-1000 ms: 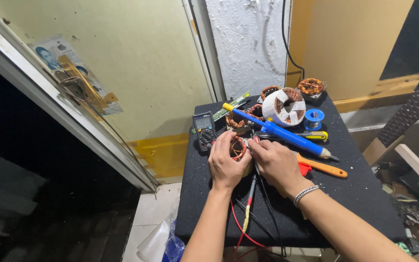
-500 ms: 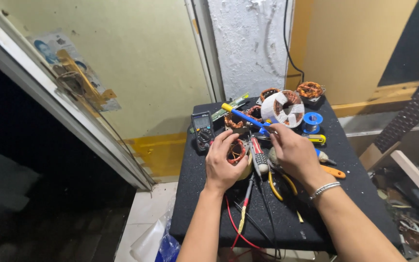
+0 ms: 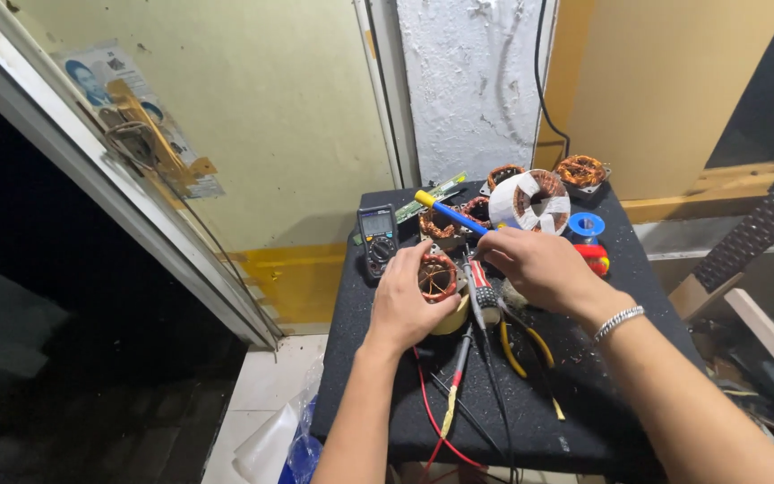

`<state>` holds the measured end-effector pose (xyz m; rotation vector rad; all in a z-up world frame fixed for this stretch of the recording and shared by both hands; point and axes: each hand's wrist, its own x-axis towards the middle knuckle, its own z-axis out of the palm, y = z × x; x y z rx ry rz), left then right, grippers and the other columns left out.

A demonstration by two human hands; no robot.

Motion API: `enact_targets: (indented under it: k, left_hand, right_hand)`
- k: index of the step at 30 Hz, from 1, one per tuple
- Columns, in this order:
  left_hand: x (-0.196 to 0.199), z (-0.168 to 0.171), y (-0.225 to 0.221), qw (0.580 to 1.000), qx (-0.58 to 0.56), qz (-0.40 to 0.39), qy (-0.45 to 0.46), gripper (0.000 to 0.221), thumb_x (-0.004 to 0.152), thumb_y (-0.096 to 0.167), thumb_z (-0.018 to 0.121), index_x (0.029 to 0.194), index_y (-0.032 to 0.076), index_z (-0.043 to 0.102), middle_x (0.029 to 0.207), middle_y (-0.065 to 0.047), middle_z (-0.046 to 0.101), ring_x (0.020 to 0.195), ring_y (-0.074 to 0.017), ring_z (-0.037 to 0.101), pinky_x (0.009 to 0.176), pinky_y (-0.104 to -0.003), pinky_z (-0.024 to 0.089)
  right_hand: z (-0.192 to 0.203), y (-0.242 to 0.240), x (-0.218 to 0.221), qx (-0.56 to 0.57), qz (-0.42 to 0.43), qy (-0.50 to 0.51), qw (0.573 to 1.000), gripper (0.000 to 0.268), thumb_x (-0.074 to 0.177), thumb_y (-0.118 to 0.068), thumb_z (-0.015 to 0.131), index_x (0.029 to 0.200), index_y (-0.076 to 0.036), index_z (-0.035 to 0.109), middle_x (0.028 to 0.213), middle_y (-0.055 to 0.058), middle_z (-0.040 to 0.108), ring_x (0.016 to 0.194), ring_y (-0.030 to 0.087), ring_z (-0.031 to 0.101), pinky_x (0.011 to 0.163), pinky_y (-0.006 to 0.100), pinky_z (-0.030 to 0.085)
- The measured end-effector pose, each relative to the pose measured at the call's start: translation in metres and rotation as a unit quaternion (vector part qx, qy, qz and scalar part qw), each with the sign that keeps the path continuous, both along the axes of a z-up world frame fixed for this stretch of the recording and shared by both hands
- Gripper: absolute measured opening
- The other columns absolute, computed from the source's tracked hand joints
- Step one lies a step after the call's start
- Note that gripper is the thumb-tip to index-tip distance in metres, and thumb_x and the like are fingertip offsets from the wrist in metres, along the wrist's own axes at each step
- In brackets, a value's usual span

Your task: Scraping insulation from copper motor windings and testing electrical continuity with a multimeter.

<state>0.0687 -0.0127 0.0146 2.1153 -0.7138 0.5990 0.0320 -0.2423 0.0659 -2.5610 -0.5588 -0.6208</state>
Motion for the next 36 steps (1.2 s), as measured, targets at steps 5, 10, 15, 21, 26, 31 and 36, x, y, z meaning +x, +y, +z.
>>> enact_targets:
  k: [5, 10, 15, 21, 26, 31, 36]
  left_hand:
    - [0.001, -0.006, 0.002, 1.000, -0.018, -0.003, 0.003, 0.090, 0.058, 0.039, 0.084, 0.140, 0.014, 0.054, 0.115, -0.010, 0.064, 0.105, -0.0352, 0.066, 0.090, -0.048, 0.054]
    - [-0.003, -0.002, 0.004, 0.999, -0.031, -0.012, 0.028, 0.091, 0.062, 0.039, 0.082, 0.142, 0.012, 0.050, 0.118, -0.014, 0.064, 0.108, -0.0385, 0.066, 0.092, -0.051, 0.054]
    - [0.001, -0.004, 0.003, 0.999, -0.037, -0.016, 0.012, 0.084, 0.063, 0.039, 0.082, 0.138, 0.014, 0.055, 0.116, -0.010, 0.066, 0.107, -0.0344, 0.068, 0.091, -0.047, 0.056]
    - [-0.001, -0.002, 0.000, 0.998, -0.051, -0.025, 0.001, 0.081, 0.063, 0.036, 0.082, 0.137, 0.013, 0.057, 0.115, -0.013, 0.067, 0.105, -0.0355, 0.068, 0.091, -0.048, 0.056]
    - [0.002, -0.006, 0.001, 0.998, -0.057, -0.023, -0.007, 0.081, 0.063, 0.036, 0.083, 0.136, 0.012, 0.058, 0.115, -0.012, 0.067, 0.104, -0.0350, 0.068, 0.091, -0.047, 0.056]
    - [-0.001, -0.007, 0.000, 0.998, -0.064, -0.028, -0.003, 0.081, 0.062, 0.036, 0.083, 0.135, 0.012, 0.059, 0.114, -0.013, 0.067, 0.104, -0.0358, 0.068, 0.091, -0.048, 0.056]
    - [-0.001, -0.006, 0.001, 0.998, -0.064, -0.028, 0.007, 0.081, 0.062, 0.034, 0.083, 0.136, 0.011, 0.058, 0.116, -0.014, 0.067, 0.104, -0.0353, 0.068, 0.092, -0.047, 0.055]
  right_hand:
    - [-0.012, 0.008, 0.018, -0.048, 0.018, -0.008, 0.999, 0.009, 0.095, -0.032, 0.060, 0.096, -0.023, 0.063, 0.084, 0.009, 0.069, 0.085, 0.041, 0.069, 0.070, 0.055, 0.055]
    - [-0.022, 0.011, 0.027, -0.096, -0.016, -0.069, 0.993, 0.019, 0.096, -0.044, 0.063, 0.084, -0.030, 0.061, 0.071, -0.003, 0.061, 0.073, 0.028, 0.069, 0.066, 0.040, 0.055]
    - [-0.013, 0.012, 0.020, -0.095, -0.007, -0.088, 0.992, 0.020, 0.095, -0.041, 0.064, 0.081, -0.027, 0.064, 0.068, -0.001, 0.061, 0.069, 0.032, 0.067, 0.063, 0.044, 0.052]
    - [-0.028, 0.009, 0.032, -0.123, -0.003, -0.110, 0.986, 0.017, 0.094, -0.043, 0.065, 0.084, -0.029, 0.064, 0.070, -0.003, 0.060, 0.071, 0.026, 0.068, 0.064, 0.039, 0.050]
    - [-0.025, 0.005, 0.031, -0.105, 0.008, -0.082, 0.991, 0.017, 0.094, -0.040, 0.065, 0.083, -0.028, 0.066, 0.070, -0.005, 0.064, 0.073, 0.026, 0.070, 0.065, 0.039, 0.049]
    - [-0.026, 0.005, 0.031, -0.101, 0.015, -0.083, 0.991, 0.018, 0.094, -0.044, 0.063, 0.085, -0.029, 0.065, 0.073, -0.006, 0.064, 0.077, 0.023, 0.070, 0.067, 0.037, 0.049]
    - [-0.032, 0.006, 0.035, -0.117, 0.000, -0.075, 0.990, 0.017, 0.095, -0.046, 0.063, 0.087, -0.031, 0.065, 0.075, -0.007, 0.065, 0.077, 0.021, 0.071, 0.068, 0.036, 0.048]
